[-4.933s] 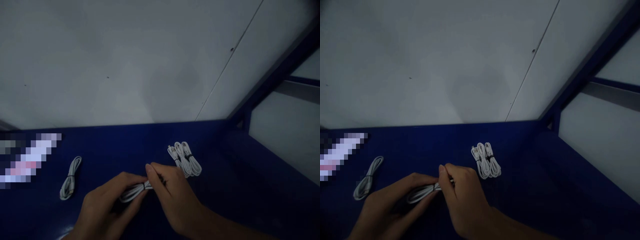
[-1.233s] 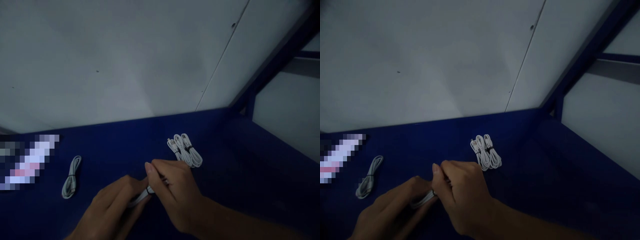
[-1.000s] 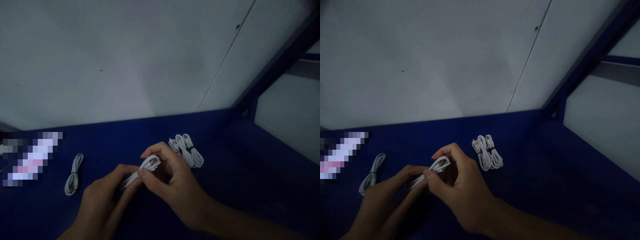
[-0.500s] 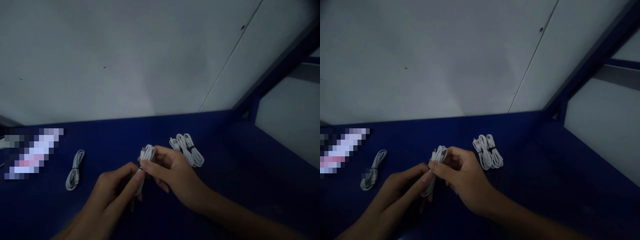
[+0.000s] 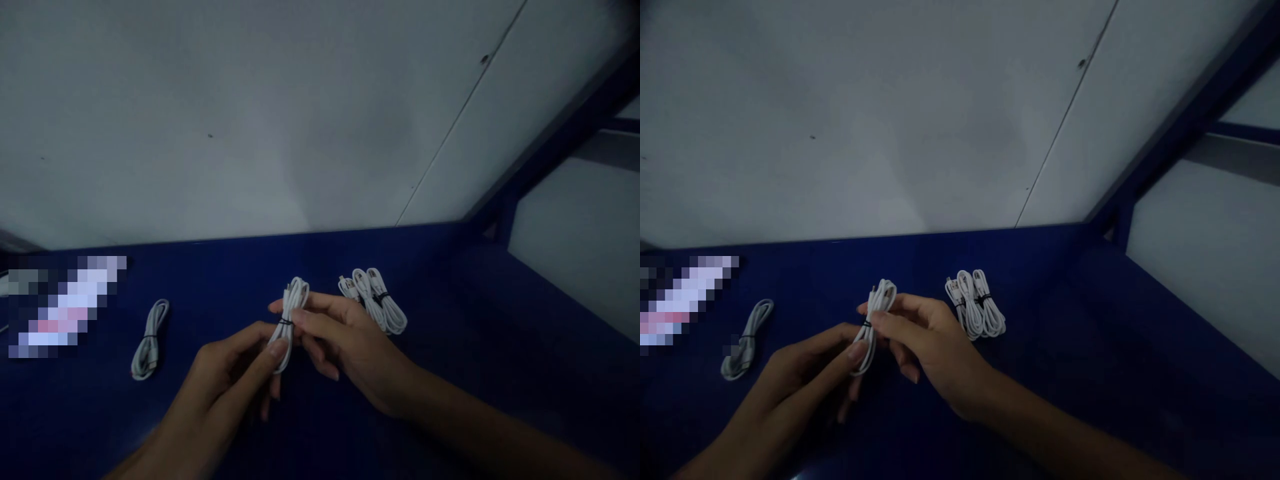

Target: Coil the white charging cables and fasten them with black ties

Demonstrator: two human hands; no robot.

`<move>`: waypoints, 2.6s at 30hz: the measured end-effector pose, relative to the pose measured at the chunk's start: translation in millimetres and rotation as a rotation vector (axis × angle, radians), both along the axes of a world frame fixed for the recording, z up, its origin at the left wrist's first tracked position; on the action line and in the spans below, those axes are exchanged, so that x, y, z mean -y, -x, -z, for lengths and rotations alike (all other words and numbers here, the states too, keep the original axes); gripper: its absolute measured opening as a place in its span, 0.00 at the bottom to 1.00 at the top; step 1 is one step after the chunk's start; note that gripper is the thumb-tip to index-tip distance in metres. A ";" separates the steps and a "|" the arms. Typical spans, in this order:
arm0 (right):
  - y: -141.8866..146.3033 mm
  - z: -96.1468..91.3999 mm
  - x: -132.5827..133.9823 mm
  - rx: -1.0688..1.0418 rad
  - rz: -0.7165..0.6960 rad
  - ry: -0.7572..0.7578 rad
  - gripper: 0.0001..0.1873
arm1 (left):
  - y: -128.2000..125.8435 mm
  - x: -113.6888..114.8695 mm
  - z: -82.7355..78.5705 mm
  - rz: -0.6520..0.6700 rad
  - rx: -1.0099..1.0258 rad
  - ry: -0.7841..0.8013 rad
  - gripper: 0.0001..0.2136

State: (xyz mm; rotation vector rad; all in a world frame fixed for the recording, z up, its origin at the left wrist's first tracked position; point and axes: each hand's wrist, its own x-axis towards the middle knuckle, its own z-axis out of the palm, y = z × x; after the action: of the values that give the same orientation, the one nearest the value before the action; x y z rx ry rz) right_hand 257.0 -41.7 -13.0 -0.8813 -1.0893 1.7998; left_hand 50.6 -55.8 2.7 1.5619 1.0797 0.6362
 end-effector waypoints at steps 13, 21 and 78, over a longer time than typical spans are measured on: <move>2.0 -2.9 8.4 0.070 0.010 -0.149 0.12 | 4.7 2.1 3.8 -0.083 -0.123 -0.354 0.09; 1.4 -9.7 12.8 0.119 0.026 -0.262 0.10 | 8.3 7.6 6.9 -0.196 -0.074 -0.490 0.09; 1.5 -14.2 19.2 0.446 -0.055 -0.364 0.12 | 1.2 -2.0 -2.3 -0.275 0.127 -0.269 0.09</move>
State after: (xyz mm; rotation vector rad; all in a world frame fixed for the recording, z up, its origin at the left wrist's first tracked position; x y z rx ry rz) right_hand 255.5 -60.9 1.3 -1.0571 -1.6743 1.4095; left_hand 49.4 -53.8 5.0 1.5865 1.1582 1.0905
